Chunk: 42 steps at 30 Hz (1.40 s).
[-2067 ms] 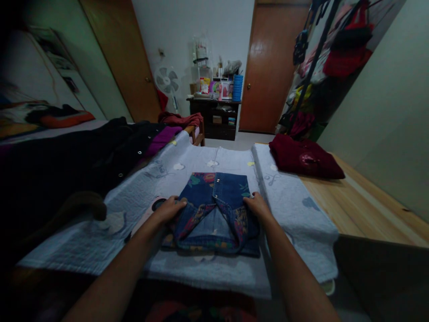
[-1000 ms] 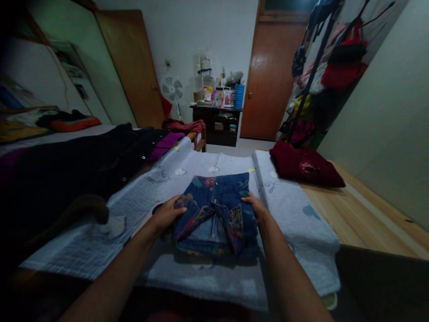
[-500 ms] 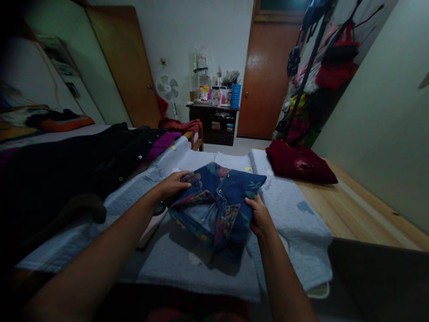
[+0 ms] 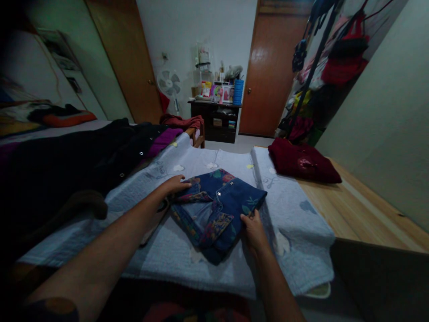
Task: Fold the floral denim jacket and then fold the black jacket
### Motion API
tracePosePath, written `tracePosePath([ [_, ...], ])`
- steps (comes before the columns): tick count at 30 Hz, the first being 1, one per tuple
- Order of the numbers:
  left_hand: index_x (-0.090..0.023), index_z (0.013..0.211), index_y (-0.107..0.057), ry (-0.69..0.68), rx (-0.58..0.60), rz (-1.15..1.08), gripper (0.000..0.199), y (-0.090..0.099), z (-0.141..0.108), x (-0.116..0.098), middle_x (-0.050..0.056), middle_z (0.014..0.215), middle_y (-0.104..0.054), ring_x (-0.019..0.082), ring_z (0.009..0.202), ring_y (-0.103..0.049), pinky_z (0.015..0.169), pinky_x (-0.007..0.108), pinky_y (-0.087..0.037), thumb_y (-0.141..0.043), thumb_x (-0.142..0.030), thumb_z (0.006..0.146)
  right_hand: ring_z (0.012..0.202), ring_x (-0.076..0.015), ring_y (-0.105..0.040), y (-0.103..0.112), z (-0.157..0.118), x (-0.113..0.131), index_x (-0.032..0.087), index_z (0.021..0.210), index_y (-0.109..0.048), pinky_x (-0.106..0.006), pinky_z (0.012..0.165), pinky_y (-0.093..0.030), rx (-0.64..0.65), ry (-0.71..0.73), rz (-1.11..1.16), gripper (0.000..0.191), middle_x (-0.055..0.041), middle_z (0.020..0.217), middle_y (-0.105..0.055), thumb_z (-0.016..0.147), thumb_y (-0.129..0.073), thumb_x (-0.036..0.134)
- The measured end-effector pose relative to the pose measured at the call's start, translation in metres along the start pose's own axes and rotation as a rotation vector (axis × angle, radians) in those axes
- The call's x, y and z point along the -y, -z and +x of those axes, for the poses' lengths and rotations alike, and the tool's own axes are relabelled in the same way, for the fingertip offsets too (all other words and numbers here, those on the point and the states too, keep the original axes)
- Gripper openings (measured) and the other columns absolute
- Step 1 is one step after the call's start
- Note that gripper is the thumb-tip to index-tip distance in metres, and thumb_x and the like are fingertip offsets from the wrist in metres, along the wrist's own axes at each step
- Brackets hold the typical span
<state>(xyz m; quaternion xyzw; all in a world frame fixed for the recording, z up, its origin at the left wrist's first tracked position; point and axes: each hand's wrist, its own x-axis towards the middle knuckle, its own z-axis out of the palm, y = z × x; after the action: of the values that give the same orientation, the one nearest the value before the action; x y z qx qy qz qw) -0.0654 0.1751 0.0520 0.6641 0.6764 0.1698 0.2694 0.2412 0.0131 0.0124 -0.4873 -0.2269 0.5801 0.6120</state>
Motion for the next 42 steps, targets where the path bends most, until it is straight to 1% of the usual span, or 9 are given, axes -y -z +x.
tracePosePath([
  [6,-0.017,0.106,-0.061,0.198,0.172,-0.381,0.054,0.017,-0.029,0.021,0.011,0.104,-0.069,0.028,0.085,-0.065,0.063,0.03,-0.048,-0.074,-0.051,0.066,0.06,-0.0139,-0.064,0.01,-0.025,0.001,0.025,0.115,-0.056,-0.024,0.053,-0.052,0.128,-0.182,-0.065,0.054,0.0005,0.083,-0.072,0.066,-0.078,0.028],
  [13,-0.032,0.131,-0.042,0.188,0.26,-1.012,0.073,0.018,-0.075,0.014,0.003,0.101,-0.067,0.017,0.068,-0.065,0.059,0.029,-0.05,-0.077,-0.041,0.069,0.119,-0.023,-0.057,0.007,-0.041,-0.002,0.027,0.126,-0.055,-0.037,0.1,-0.045,0.368,-0.124,-0.081,0.057,-0.0046,0.133,-0.059,0.072,-0.074,0.028],
  [16,-0.024,0.118,-0.053,0.208,0.227,-1.265,0.052,0.007,-0.091,0.005,0.003,0.095,-0.067,0.017,0.069,-0.066,0.06,0.029,-0.053,-0.074,-0.028,0.071,0.126,-0.0216,-0.052,0.004,-0.045,-0.003,0.031,0.131,-0.05,-0.039,0.108,-0.037,0.39,-0.084,-0.078,0.065,-0.0033,0.136,-0.057,0.071,-0.075,0.028],
  [19,-0.016,0.092,-0.061,0.288,0.199,-1.452,0.019,-0.009,-0.104,-0.001,0.004,0.08,-0.067,0.015,0.065,-0.065,0.063,0.027,-0.054,-0.066,-0.015,0.073,0.123,-0.0216,-0.054,0.0,-0.05,-0.002,0.033,0.136,-0.043,-0.04,0.103,-0.042,0.367,-0.121,-0.065,0.074,-0.0038,0.135,-0.058,0.07,-0.077,0.026],
  [25,-0.016,0.085,-0.062,0.312,0.183,-1.396,0.019,-0.038,-0.128,-0.001,0.002,0.08,-0.069,0.011,0.067,-0.064,0.067,0.02,-0.051,-0.065,-0.007,0.068,0.114,-0.0231,-0.061,-0.01,-0.056,0.0,0.034,0.134,-0.045,-0.038,0.091,-0.051,0.317,-0.128,-0.03,0.078,-0.0045,0.129,-0.062,0.066,-0.08,0.023],
  [29,-0.029,0.114,-0.054,0.253,0.262,-1.292,0.05,-0.042,-0.146,-0.005,-0.002,0.093,-0.069,0.011,0.071,-0.066,0.065,0.021,-0.049,-0.069,-0.014,0.068,0.12,-0.0217,-0.056,-0.016,-0.06,0.0,0.031,0.135,-0.043,-0.037,0.101,-0.045,0.333,-0.047,-0.035,0.082,-0.0051,0.131,-0.061,0.063,-0.081,0.02],
  [35,-0.038,0.132,-0.035,0.215,0.281,-1.322,0.075,-0.045,-0.156,-0.015,0.001,0.103,-0.068,0.017,0.072,-0.069,0.064,0.03,-0.053,-0.07,-0.018,0.069,0.111,-0.0233,-0.062,-0.021,-0.065,-0.002,0.038,0.137,-0.035,-0.034,0.078,-0.056,0.257,-0.083,-0.008,0.089,-0.0032,0.129,-0.061,0.063,-0.08,0.019],
  [39,-0.027,0.123,-0.048,0.237,0.19,-1.483,0.059,-0.051,-0.15,-0.017,0.002,0.093,-0.069,0.015,0.07,-0.068,0.066,0.028,-0.055,-0.065,-0.007,0.07,0.106,-0.0238,-0.064,-0.023,-0.066,-0.009,0.034,0.131,-0.044,-0.036,0.075,-0.058,0.221,-0.111,0.086,0.077,-0.0024,0.125,-0.064,0.064,-0.078,0.019],
  [42,-0.017,0.105,-0.059,0.341,0.234,-1.587,0.034,-0.053,-0.144,-0.016,0.004,0.083,-0.069,0.014,0.068,-0.067,0.067,0.026,-0.056,-0.061,-0.006,0.073,0.103,-0.0227,-0.066,-0.025,-0.066,-0.017,0.028,0.12,-0.055,-0.038,0.082,-0.058,0.179,-0.201,0.185,0.058,-0.0016,0.113,-0.07,0.066,-0.074,0.016],
])
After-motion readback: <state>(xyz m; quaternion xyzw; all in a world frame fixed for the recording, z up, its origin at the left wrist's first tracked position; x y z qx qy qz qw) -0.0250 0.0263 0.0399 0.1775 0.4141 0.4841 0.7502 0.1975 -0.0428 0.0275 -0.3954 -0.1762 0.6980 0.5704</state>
